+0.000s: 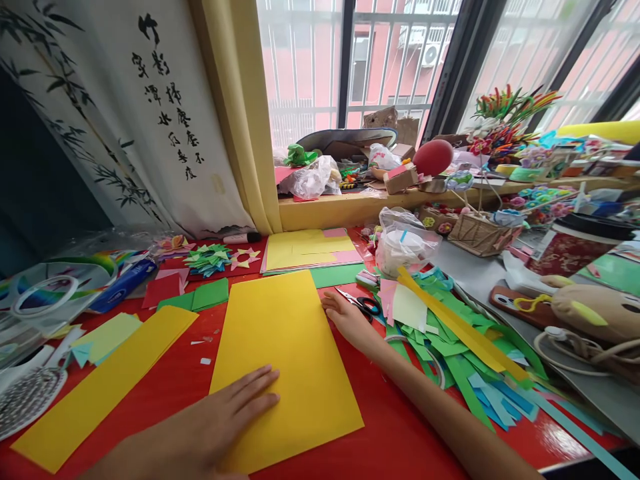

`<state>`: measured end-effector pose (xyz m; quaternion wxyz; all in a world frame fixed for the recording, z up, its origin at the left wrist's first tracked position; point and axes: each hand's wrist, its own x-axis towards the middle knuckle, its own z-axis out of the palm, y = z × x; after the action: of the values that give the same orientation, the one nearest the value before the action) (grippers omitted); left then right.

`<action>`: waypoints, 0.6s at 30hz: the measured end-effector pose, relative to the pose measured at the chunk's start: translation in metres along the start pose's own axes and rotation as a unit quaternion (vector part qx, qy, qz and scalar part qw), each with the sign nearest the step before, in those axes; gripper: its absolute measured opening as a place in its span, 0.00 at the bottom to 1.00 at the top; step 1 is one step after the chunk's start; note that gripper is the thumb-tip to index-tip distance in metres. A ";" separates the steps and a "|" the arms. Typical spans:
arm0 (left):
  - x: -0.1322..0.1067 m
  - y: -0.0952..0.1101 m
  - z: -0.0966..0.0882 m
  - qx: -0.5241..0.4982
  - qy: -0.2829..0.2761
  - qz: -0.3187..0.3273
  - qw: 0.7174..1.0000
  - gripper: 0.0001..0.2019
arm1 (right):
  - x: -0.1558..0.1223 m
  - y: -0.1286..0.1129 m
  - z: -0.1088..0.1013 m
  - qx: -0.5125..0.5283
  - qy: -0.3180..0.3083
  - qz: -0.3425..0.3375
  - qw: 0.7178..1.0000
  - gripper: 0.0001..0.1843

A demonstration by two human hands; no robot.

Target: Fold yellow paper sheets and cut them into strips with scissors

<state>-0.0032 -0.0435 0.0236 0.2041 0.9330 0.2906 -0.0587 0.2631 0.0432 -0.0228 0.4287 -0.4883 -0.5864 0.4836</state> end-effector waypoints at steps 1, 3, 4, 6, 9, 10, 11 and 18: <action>0.000 0.002 0.001 0.003 -0.005 -0.003 1.000 0.36 | 0.000 -0.002 -0.001 0.017 0.001 0.020 1.000 0.22; 0.001 0.004 0.001 0.015 -0.011 -0.005 1.000 0.34 | 0.000 -0.005 -0.002 0.039 0.002 0.042 0.998 0.24; 0.000 0.004 0.001 0.020 -0.014 -0.003 1.000 0.33 | -0.001 -0.006 -0.002 0.046 0.001 0.045 0.998 0.24; -0.001 0.004 -0.002 0.025 -0.021 0.001 0.999 0.32 | -0.001 -0.005 -0.002 0.057 -0.001 0.045 0.997 0.24; -0.003 0.003 -0.007 0.019 -0.029 0.000 0.999 0.30 | 0.001 0.000 0.001 0.064 -0.010 0.032 0.997 0.24; -0.004 0.003 -0.009 0.014 -0.025 0.002 1.000 0.29 | 0.002 0.001 0.001 0.059 -0.014 0.026 0.998 0.23; -0.005 0.003 -0.011 0.009 -0.019 0.006 1.000 0.27 | 0.003 0.000 0.001 0.048 -0.016 0.021 0.998 0.23; -0.003 0.004 -0.014 0.046 0.011 0.023 0.999 0.16 | -0.055 -0.048 -0.006 -0.133 -0.022 -0.070 0.988 0.26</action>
<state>-0.0038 -0.0422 0.0381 0.1591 0.9485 0.2679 -0.0572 0.2702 -0.0132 0.0236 0.3795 -0.4882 -0.6877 0.3804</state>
